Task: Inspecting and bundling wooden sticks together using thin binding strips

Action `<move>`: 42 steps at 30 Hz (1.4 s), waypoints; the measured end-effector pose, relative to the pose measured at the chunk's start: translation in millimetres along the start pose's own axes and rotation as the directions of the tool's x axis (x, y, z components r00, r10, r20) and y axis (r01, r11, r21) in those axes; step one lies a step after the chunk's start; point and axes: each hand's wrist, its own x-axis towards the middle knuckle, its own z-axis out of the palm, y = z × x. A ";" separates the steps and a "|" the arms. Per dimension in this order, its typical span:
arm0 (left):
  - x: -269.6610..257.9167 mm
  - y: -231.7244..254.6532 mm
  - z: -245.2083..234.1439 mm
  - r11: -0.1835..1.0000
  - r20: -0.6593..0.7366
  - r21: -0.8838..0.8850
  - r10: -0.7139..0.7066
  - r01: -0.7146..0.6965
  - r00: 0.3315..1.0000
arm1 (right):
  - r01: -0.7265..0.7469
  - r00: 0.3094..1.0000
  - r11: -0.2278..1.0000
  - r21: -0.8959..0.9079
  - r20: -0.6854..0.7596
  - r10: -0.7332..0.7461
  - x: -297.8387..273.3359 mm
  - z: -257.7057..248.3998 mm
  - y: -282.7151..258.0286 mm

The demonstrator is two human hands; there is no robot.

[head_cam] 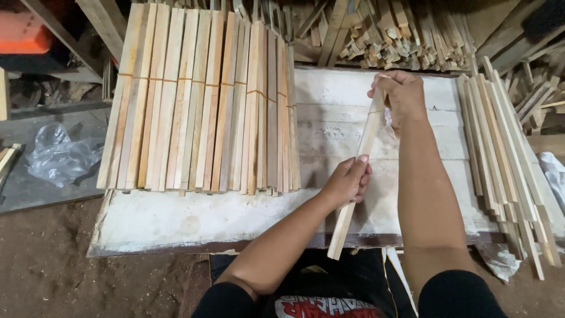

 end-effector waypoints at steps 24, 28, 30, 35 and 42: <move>-5.1 3.0 3.5 0.999 0.075 -0.003 -0.052 0.052 0.996 | -0.307 0.925 0.841 0.445 0.346 0.155 -26.4 -28.3 42.9; 2.9 0.0 -2.3 0.998 0.034 -0.012 -0.054 0.055 0.998 | -0.397 0.899 0.785 0.475 0.372 0.229 -49.4 -2.9 54.3; 5.7 0.0 -6.9 0.997 0.004 -0.063 -0.036 0.036 0.999 | -0.396 0.892 0.794 0.461 0.398 0.214 -74.5 8.8 58.9; 4.7 2.0 -11.0 0.999 0.028 -0.046 -0.027 0.028 0.999 | -0.370 0.894 0.876 0.310 0.375 0.245 -76.6 -7.7 103.1; -5.6 2.1 -12.0 0.989 0.216 0.086 -0.139 0.122 0.967 | -0.293 0.944 0.778 0.556 0.298 0.143 -41.8 -56.8 75.8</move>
